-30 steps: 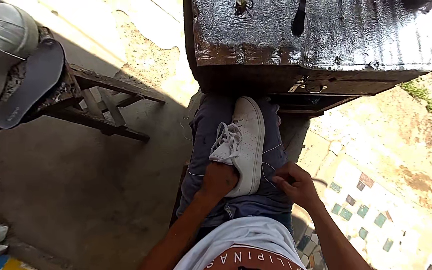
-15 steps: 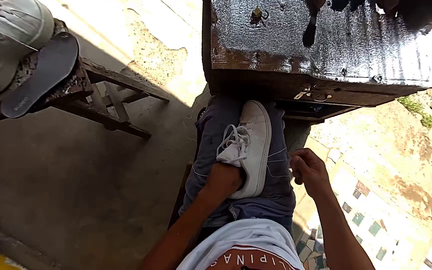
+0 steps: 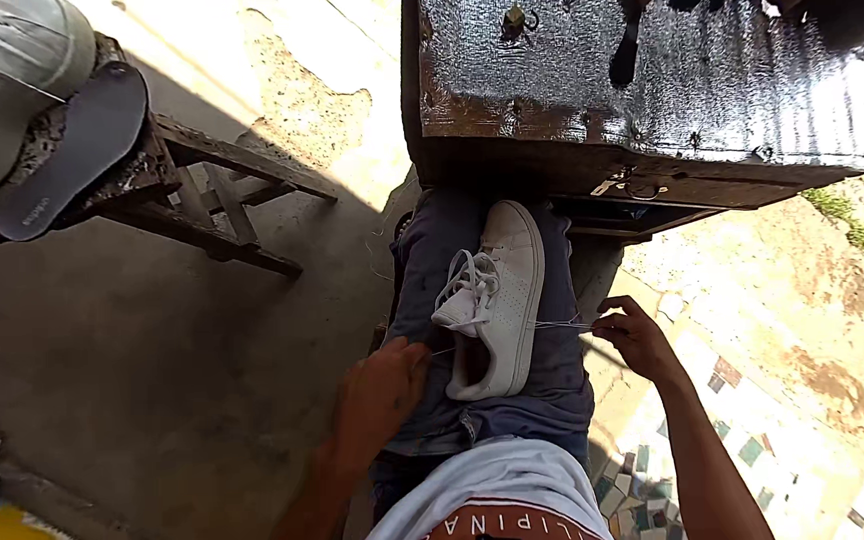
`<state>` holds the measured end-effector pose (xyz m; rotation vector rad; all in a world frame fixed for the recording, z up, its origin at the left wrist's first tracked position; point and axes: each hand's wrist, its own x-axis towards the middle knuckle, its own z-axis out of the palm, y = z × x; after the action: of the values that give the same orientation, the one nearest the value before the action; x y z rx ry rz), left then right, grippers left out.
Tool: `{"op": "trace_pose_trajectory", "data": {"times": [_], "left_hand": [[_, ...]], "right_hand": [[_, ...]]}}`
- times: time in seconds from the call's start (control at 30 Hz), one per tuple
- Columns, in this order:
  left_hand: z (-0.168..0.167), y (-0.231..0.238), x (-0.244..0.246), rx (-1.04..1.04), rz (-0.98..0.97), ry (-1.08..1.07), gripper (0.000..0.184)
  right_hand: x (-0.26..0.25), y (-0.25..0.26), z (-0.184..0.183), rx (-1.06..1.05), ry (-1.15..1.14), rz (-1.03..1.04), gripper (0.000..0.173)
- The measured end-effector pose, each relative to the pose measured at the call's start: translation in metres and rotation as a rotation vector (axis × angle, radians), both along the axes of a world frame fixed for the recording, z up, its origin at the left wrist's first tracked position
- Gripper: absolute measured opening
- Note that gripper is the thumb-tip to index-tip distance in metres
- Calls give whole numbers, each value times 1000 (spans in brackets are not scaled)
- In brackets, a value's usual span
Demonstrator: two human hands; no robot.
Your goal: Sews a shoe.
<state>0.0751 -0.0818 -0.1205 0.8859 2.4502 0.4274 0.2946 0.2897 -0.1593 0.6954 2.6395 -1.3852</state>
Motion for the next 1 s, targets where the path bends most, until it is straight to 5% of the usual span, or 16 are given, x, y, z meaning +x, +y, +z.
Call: {"op": "trace_pose_trajectory", "data": {"times": [0.17,0.27,0.37,0.47,0.57,0.63,0.77,0.8,0.87,0.93,1.0], "left_hand": [[-7,-91,-32,-90,170,-163,19],[-9,-88,-23,472,7,-428,20],[0,-51,-19,1124,-163,-959,24],[10,-23,-13,1350,-59,-1264,23],[18,-15,-16,910,121,-855,26],[20,-10,-14,561,95,-462,31],[1,1,1,391,-122,-11,35],[-7,6,5,383,-181,54,33],[-21,11,10,374,-282,120,29],[-27,10,11,365,-339,131,28],[-29,4,11,364,-369,126,31]], "right_hand": [[127,96,-51,310,-688,-227,20],[134,92,-62,316,-998,-291,29],[67,39,-39,210,-489,-427,39],[-6,-41,-10,26,29,-296,45],[-42,-94,17,235,13,-56,35],[-41,-99,29,97,60,-70,24],[-35,-96,40,-1059,480,-219,20],[-37,-98,40,-1173,522,-281,19],[-43,-101,37,-898,465,-412,17],[-51,-107,34,-237,160,-370,17],[-57,-121,34,159,-71,-270,53]]}}
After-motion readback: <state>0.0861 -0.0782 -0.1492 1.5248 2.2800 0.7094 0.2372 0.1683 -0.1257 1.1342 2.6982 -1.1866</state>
